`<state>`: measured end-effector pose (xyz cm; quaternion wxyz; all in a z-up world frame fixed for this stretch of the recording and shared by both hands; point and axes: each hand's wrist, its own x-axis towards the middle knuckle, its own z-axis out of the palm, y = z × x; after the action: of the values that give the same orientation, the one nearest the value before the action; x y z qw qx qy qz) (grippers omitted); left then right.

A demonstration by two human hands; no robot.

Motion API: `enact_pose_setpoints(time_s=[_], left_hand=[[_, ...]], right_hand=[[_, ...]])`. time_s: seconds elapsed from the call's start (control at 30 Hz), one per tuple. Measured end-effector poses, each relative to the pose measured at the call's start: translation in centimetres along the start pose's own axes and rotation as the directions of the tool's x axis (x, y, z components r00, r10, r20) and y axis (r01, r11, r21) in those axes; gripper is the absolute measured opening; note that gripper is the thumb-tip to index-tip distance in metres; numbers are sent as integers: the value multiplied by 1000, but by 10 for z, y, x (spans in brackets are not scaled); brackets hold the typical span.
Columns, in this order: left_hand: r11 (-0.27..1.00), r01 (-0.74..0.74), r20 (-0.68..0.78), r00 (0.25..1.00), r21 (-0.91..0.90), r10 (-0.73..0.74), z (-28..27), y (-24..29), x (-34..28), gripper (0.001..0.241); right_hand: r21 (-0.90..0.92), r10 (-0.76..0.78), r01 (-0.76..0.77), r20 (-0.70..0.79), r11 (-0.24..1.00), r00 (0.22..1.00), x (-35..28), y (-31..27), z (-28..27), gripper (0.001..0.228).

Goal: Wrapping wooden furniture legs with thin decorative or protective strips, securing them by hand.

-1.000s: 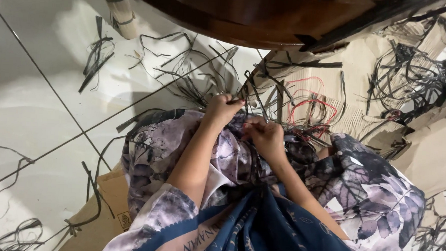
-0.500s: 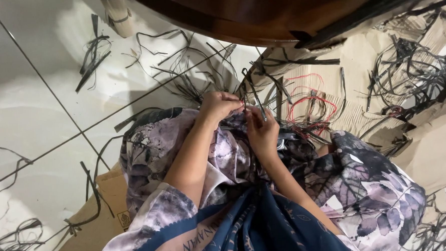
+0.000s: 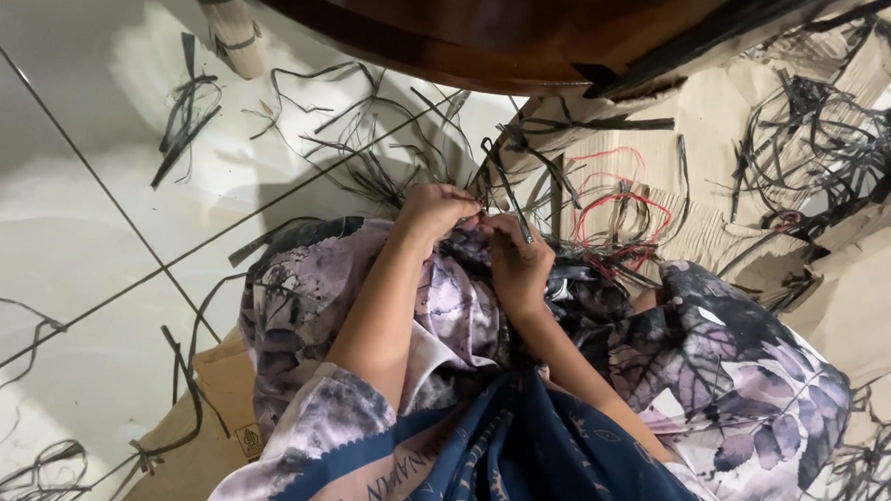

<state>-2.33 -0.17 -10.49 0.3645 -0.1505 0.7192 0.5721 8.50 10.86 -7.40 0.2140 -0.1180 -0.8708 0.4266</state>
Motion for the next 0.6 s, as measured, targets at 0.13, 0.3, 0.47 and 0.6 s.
enact_pose_setpoints(time_s=[0.13, 0.3, 0.47, 0.6], left_hand=[[973, -39, -29, 998, 229, 47, 3, -31, 35, 28], [955, -5, -20, 1000, 297, 11, -3, -24, 30, 40], [946, -39, -1, 999, 323, 42, -9, -9, 17, 38], [925, -40, -7, 999, 378, 46, -12, 0, 4, 34]], right_hand=[[-24, -123, 122, -48, 992, 991, 16, -14, 3, 18], [281, 279, -247, -80, 927, 957, 20, -22, 19, 8], [429, 612, -560, 18, 709, 790, 21, -12, 31, 25], [577, 746, -698, 213, 425, 631, 22, -3, 32, 19]])
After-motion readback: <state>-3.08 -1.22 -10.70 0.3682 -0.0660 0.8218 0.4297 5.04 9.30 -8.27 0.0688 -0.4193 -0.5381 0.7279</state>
